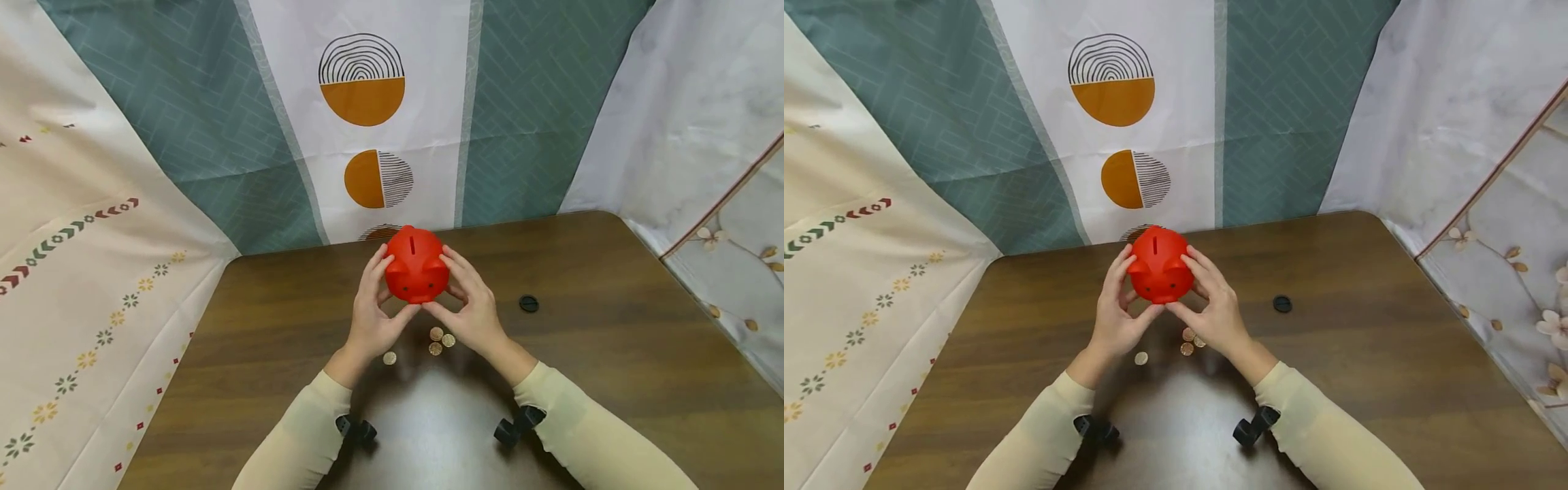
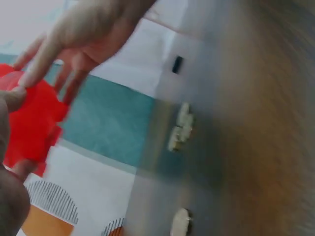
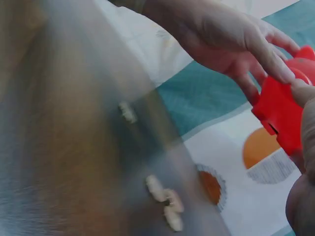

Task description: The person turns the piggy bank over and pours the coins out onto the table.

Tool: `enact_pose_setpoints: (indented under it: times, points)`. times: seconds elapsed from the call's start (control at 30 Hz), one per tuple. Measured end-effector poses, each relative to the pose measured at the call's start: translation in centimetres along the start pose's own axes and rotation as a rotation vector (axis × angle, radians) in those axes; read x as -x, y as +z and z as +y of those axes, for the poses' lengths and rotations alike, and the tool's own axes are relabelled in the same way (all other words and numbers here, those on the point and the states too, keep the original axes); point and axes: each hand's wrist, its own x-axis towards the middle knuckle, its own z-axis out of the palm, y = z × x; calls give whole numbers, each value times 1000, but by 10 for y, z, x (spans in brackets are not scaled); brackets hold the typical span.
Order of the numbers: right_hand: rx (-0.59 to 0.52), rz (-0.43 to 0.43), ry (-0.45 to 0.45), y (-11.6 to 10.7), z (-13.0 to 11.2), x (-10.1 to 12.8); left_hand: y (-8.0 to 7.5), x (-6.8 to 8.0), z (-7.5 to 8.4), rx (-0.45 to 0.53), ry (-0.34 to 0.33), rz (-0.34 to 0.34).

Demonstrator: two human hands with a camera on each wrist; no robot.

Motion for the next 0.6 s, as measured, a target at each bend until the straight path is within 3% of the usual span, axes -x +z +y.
enact_pose_setpoints:
  times: [0.07,0.2,0.33,0.4,0.5,0.6]
  points:
    - [1,-10,9,-1,-5,-2,-2,-1,2,19,-41,-10]
    - [-28,-70,148,-1,-21,-2,-1,6,-21,35,-216,-49]
    - [-43,-85,200,0,-25,4,2,15,-41,41,-260,-51]
    - [-41,-84,209,0,-23,4,3,16,-43,42,-255,-47]
    - [-50,-86,210,-1,-22,3,2,11,-27,31,-225,-38]
    - [-51,-61,120,-1,-19,3,0,6,-5,-1,-98,-8]
